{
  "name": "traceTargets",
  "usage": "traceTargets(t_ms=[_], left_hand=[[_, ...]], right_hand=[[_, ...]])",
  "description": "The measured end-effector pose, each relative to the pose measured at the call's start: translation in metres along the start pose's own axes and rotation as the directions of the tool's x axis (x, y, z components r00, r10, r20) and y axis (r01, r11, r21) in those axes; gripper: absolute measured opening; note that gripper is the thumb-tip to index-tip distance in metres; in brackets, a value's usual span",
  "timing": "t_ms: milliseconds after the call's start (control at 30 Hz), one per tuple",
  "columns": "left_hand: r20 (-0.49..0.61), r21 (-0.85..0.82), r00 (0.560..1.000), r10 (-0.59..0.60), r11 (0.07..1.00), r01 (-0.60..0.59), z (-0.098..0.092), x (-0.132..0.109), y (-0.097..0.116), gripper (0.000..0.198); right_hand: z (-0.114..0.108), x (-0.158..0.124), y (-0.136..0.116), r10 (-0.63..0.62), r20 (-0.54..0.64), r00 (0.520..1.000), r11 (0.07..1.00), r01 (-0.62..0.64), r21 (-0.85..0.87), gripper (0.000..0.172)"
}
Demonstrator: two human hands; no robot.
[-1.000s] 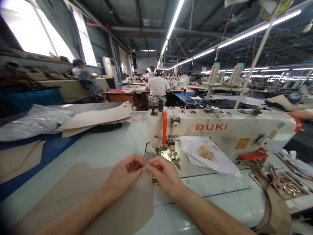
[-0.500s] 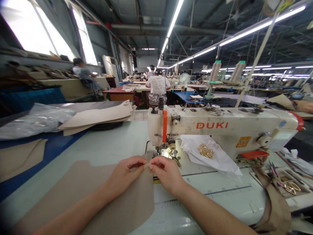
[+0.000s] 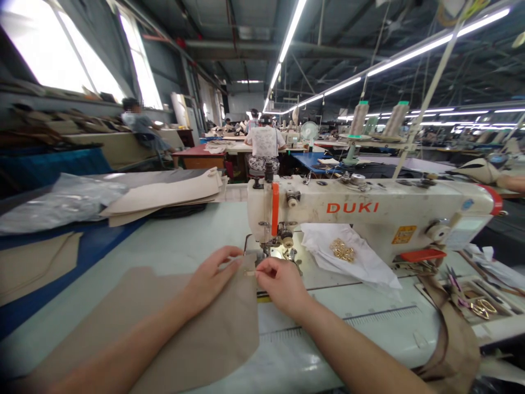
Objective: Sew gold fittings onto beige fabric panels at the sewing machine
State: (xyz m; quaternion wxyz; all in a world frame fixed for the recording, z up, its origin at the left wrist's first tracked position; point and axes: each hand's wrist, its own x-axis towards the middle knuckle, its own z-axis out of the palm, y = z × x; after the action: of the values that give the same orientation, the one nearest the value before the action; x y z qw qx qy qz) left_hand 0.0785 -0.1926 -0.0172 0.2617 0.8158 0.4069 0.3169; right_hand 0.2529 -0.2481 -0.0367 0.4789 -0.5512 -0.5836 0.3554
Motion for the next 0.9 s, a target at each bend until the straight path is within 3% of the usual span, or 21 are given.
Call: traceTargets(t_ms=[167, 633, 767, 900], left_hand=[[-0.002, 0.220, 0.997, 0.077, 0.973, -0.075, 0.008, -0.002, -0.015, 0.018], [-0.023, 0.225, 0.999, 0.044, 0.974, -0.038, 0.007, -0.026, 0.004, 0.017], [0.006, 0.256, 0.987, 0.162, 0.954, -0.158, 0.006, -0.025, 0.008, 0.019], [0.098, 0.344, 0.947, 0.305, 0.883, -0.320, 0.012, -0.018, 0.010, 0.020]], right_hand=[[-0.001, 0.007, -0.001, 0.111, 0.015, 0.994, 0.994, -0.111, -0.026, 0.007], [0.004, 0.027, -0.022, 0.284, 0.075, 0.956, 0.933, -0.258, -0.250, 0.019], [0.002, 0.032, -0.027, 0.332, 0.130, 0.934, 0.919, -0.290, -0.265, 0.024], [0.001, 0.038, -0.033, 0.389, 0.182, 0.903, 0.901, -0.332, -0.278, 0.029]])
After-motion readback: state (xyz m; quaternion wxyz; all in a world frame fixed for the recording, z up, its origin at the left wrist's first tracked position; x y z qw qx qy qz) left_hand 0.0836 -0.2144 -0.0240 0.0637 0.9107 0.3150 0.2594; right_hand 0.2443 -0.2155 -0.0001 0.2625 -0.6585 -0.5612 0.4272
